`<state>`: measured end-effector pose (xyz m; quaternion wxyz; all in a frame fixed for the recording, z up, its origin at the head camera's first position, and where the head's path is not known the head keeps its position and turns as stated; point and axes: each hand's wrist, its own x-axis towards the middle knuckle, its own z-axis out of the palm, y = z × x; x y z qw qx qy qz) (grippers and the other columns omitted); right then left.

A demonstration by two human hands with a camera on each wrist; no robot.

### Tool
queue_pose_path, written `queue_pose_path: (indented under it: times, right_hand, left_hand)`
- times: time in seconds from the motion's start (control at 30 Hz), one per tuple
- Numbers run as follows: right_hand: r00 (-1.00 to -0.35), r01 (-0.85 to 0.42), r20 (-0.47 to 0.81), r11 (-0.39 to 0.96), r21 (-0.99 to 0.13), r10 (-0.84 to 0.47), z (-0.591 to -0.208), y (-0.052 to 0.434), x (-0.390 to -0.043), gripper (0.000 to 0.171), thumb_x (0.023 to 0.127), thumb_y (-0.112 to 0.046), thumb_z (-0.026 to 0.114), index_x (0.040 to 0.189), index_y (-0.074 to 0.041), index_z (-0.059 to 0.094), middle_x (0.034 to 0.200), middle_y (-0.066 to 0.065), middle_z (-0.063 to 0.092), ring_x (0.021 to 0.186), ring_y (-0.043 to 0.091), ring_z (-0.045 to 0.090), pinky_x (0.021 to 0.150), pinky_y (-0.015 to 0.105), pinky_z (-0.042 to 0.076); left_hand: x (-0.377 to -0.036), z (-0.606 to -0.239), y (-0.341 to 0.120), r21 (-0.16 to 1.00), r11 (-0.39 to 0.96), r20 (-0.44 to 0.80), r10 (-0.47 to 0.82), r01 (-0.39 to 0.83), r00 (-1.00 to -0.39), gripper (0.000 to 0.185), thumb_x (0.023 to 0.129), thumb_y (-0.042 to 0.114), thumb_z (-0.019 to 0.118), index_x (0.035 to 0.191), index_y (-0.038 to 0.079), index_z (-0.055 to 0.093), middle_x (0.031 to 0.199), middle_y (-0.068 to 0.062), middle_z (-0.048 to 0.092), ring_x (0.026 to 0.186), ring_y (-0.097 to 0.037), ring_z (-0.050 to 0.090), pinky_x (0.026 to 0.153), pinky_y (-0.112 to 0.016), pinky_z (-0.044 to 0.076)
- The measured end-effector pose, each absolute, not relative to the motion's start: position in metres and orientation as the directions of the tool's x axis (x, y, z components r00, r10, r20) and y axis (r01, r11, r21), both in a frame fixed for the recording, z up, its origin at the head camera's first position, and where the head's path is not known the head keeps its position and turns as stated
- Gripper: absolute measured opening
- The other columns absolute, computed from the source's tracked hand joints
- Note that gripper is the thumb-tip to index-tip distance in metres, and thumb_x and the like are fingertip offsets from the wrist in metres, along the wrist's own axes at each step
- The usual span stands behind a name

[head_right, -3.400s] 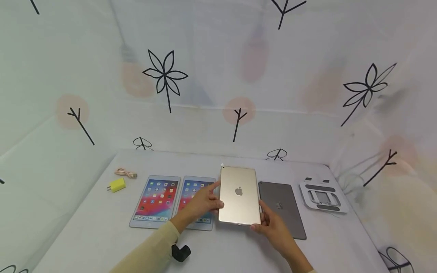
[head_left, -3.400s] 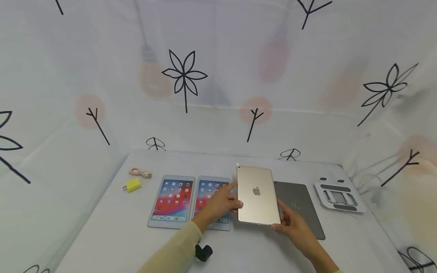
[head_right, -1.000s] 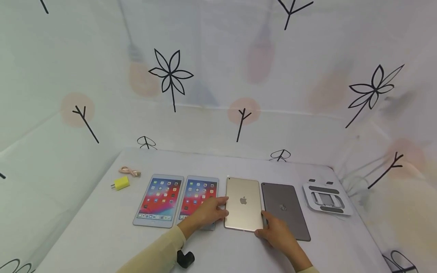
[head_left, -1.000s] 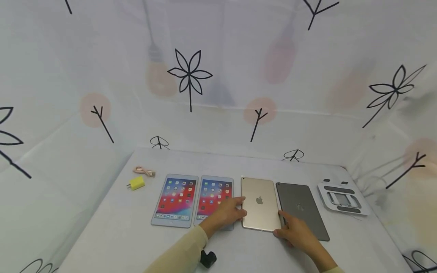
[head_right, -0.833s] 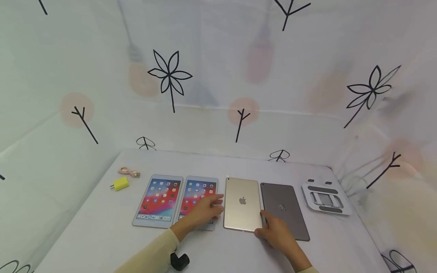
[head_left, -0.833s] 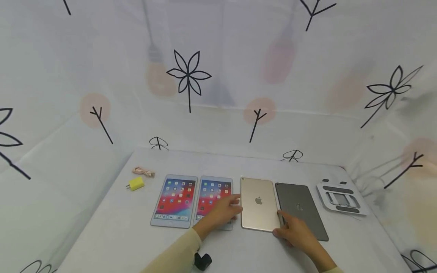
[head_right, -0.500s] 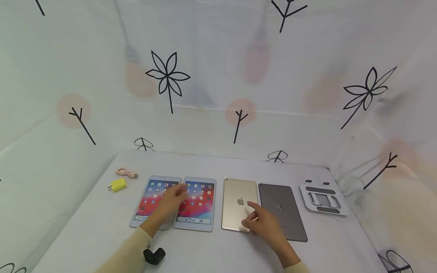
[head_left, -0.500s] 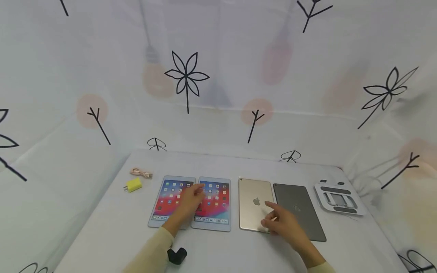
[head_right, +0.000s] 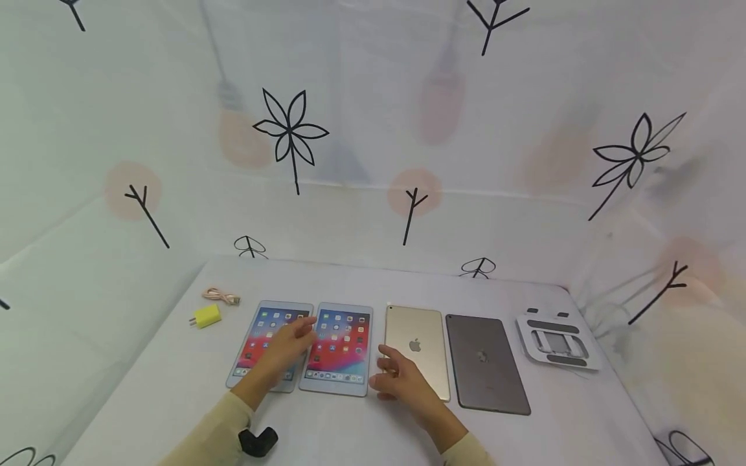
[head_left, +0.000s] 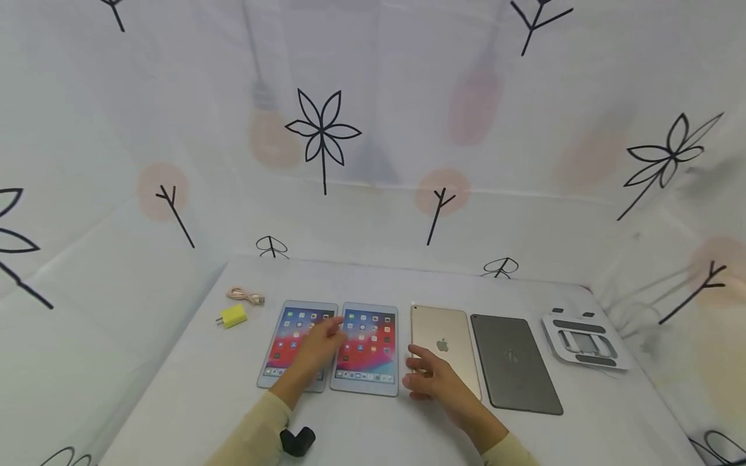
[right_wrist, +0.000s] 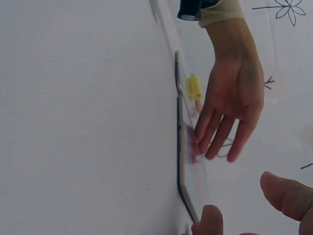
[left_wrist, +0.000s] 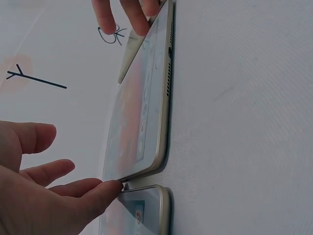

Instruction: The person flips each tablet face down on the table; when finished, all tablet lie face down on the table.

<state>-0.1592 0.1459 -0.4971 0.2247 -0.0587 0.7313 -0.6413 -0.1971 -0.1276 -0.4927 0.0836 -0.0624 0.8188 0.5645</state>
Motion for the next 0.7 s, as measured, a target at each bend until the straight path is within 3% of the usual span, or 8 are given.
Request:
queue_pose_path:
  times: [0.27,0.4,0.7]
  right_hand:
    - [-0.870,0.229,-0.248,0.096,-0.969,-0.426,-0.492,0.138,-0.156,0.067,0.093,-0.020,0.062,0.148,-0.001,0.029,0.144,0.028,0.040,0.124,0.035,0.050,0.097,0.039,0.049]
    - [-0.860,0.256,-0.247,0.041,-0.966,-0.447,-0.489,0.135,-0.155,0.065,0.094,-0.018,0.060,0.148,0.001,0.029,0.145,0.029,0.038,0.122,0.035,0.050,0.098,0.040,0.048]
    - [-0.846,0.356,-0.282,-0.087,-0.930,-0.452,-0.488,0.131,-0.158,0.058,0.095,-0.012,0.056,0.146,0.000,0.031,0.139,0.027,0.038,0.112,0.032,0.052,0.094,0.038,0.048]
  left_hand:
    - [-0.195,-0.488,-0.118,0.945,0.243,-0.232,0.031,-0.218,-0.972,0.058,0.092,0.027,0.063,0.145,0.018,0.043,0.145,-0.017,0.044,0.132,-0.040,0.040,0.102,-0.057,0.040]
    - [-0.192,-0.488,-0.114,0.952,0.165,-0.269,0.058,-0.257,-0.961,0.062,0.091,0.031,0.065,0.147,0.019,0.040,0.146,-0.019,0.042,0.133,-0.042,0.038,0.101,-0.059,0.039]
    - [-0.189,-0.483,-0.110,0.942,0.234,-0.272,0.120,-0.239,-0.955,0.070,0.088,0.036,0.067,0.150,0.023,0.035,0.146,-0.019,0.041,0.130,-0.042,0.041,0.099,-0.061,0.041]
